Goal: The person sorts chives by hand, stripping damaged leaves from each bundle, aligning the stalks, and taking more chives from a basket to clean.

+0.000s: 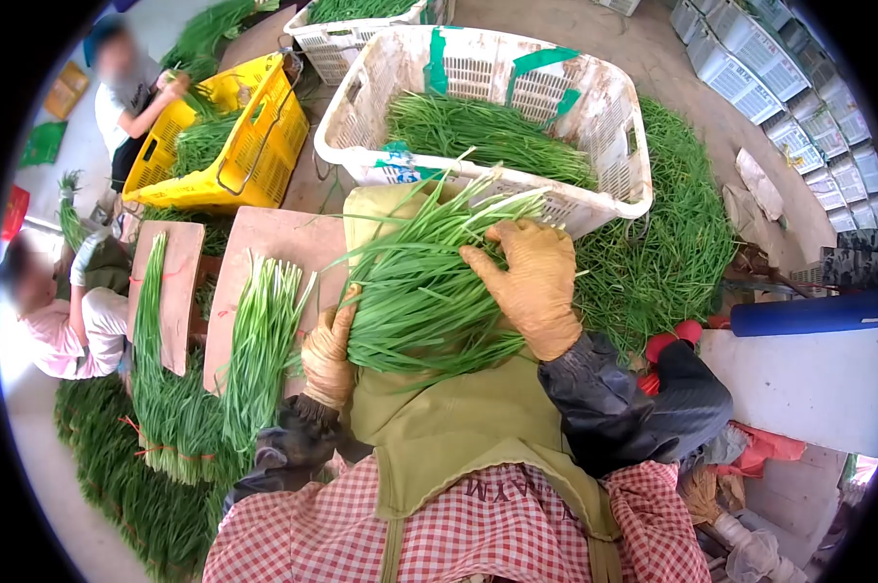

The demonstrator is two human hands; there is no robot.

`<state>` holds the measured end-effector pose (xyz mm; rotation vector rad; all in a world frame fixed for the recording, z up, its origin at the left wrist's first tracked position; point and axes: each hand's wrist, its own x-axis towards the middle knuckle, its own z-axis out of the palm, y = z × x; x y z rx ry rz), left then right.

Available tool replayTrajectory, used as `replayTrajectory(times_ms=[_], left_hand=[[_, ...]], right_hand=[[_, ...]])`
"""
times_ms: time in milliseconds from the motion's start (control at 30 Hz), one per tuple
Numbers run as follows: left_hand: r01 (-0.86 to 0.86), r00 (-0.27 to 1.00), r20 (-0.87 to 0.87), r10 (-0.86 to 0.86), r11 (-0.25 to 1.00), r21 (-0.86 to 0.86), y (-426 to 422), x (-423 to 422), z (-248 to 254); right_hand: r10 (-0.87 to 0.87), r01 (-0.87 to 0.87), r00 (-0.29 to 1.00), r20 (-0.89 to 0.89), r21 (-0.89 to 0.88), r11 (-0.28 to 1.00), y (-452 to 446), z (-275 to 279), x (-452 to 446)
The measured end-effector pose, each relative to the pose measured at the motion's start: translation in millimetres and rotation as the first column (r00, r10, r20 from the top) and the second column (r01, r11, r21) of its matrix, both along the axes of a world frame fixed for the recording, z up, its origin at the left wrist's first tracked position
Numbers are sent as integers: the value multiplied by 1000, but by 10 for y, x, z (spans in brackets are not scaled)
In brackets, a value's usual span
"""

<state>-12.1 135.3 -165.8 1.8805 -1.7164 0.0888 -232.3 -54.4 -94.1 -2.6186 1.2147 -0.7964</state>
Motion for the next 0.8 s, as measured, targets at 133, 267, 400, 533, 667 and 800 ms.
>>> replayTrajectory(times_ms=[133, 267, 400, 533, 667, 800], left_hand=[[-7, 1000, 24, 7, 1000, 15, 15, 18, -22], [1, 1000, 10, -1, 999, -44, -5, 16, -25], [-65, 997, -35, 68, 995, 73, 14, -34, 63], [-58, 996, -68, 65, 993, 105, 0, -42, 95], [-36, 997, -67, 41, 997, 69, -17, -4, 26], [-33, 998, -44, 40, 989, 147, 0, -41, 97]], right_hand=[[1, -143, 941, 338, 395, 907, -33, -160, 115], [-486, -822, 196, 852, 413, 393, -406, -136, -374], [-684, -628, 76, 725, 568, 532, -837, -178, -1123], [-701, -59, 436, 564, 796, 603, -1283, -416, -1701], [-318, 249, 922, 222, 290, 924, -890, 229, -956], [-125, 121, 992, -11, 356, 927, -259, 271, -157]])
